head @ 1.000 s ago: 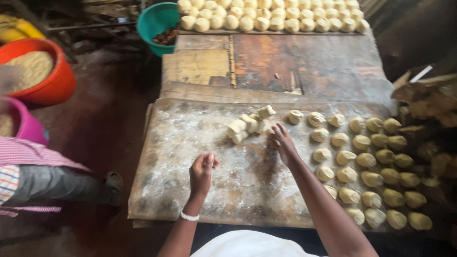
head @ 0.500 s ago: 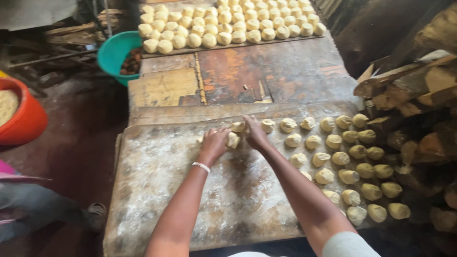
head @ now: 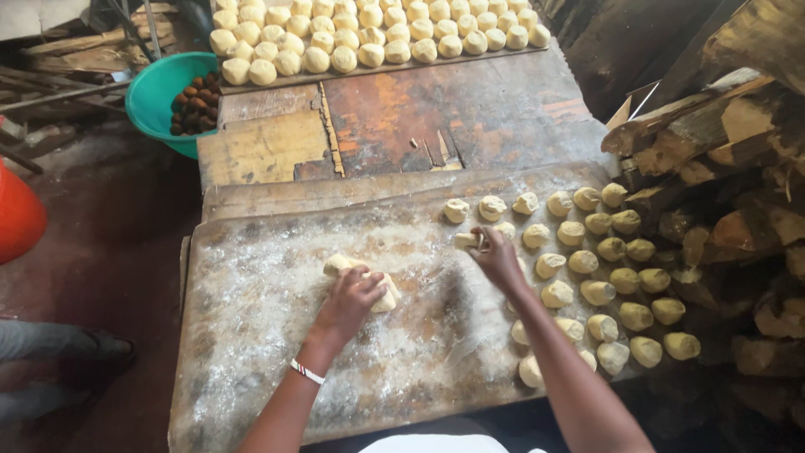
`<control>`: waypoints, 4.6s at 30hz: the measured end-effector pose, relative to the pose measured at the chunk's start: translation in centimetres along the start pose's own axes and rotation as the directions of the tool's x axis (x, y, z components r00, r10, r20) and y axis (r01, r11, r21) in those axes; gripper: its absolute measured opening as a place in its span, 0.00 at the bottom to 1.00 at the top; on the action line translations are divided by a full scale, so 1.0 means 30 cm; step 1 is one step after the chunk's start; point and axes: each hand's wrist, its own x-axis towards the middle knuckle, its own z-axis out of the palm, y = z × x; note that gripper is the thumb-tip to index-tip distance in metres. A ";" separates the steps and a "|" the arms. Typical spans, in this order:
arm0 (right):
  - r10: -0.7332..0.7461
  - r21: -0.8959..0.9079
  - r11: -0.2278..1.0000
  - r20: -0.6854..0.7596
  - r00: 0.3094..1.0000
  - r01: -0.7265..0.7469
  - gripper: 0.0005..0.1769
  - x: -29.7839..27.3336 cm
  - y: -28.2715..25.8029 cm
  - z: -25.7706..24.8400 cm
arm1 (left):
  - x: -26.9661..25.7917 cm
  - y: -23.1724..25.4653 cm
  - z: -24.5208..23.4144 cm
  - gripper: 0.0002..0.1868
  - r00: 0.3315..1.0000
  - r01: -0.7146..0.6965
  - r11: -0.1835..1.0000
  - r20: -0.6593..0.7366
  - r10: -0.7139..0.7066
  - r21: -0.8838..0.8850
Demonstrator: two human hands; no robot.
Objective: The person portions a large mass of dough into smaller pieces and rolls them into balls by hand on a floured wooden table. The formed dough balls are arranged in rows on the table surface.
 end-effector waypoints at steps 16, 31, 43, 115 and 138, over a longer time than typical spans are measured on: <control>-0.028 -0.319 0.945 0.153 0.988 0.076 0.16 0.149 -0.024 -0.017 | -0.099 0.118 0.020 0.17 0.973 0.162 0.973 -0.137 -0.186 -0.167; -0.239 -0.239 0.942 0.008 0.971 0.234 0.08 0.156 -0.010 0.018 | -0.005 0.095 0.100 0.24 0.954 0.299 0.952 0.047 -0.296 -0.067; -0.238 0.069 0.971 0.311 0.920 0.228 0.41 -0.106 -0.261 0.123 | -0.102 0.109 0.105 0.22 0.938 0.283 0.942 -0.155 -0.311 -0.179; 0.126 0.302 0.905 0.482 0.867 -0.299 0.30 -0.441 -0.199 0.232 | -0.226 0.027 0.206 0.23 0.461 0.554 0.251 0.042 -0.886 -0.794; -0.287 -0.391 0.871 0.085 0.954 0.297 0.16 -0.413 -0.041 -0.052 | -0.245 0.137 0.133 0.30 0.627 0.528 0.703 -0.340 -0.701 -0.477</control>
